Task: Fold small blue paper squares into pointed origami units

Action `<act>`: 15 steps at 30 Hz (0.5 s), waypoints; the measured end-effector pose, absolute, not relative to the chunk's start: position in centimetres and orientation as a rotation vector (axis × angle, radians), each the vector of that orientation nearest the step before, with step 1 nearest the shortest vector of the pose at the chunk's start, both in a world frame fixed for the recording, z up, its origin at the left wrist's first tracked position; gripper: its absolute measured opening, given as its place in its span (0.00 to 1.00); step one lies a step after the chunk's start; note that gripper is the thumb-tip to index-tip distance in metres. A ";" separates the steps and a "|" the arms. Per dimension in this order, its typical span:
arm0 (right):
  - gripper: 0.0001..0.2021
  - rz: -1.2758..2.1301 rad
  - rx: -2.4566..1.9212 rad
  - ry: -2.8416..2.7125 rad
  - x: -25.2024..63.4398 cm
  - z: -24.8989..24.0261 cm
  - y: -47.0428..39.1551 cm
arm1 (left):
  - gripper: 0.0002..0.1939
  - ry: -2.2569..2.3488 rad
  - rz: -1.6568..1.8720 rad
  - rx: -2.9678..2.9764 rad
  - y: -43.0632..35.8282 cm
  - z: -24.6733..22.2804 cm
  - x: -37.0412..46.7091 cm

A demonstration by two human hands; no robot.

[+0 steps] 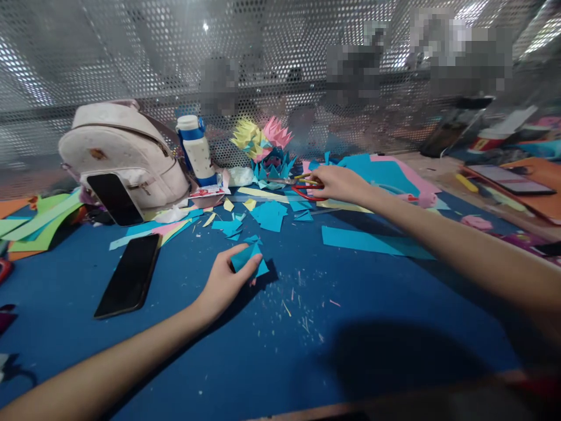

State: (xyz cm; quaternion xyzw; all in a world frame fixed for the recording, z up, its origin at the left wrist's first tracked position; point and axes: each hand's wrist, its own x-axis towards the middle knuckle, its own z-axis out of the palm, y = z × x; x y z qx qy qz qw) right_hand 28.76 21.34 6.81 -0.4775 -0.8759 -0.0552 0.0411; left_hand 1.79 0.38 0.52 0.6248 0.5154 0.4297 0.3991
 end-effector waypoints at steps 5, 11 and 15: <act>0.16 0.630 -1.405 -2.398 29.6 6.8 14.8 | 0.30 1.317 1.089 1.587 0.1 1.0 1.7; 0.31 1.683 -0.889 -2.066 27.8 4.6 6.6 | 0.34 1.352 1.116 1.594 0.2 1.1 1.7; 0.35 1.723 -0.959 -2.115 26.8 4.6 4.1 | 0.31 1.348 1.170 1.622 0.2 1.7 1.7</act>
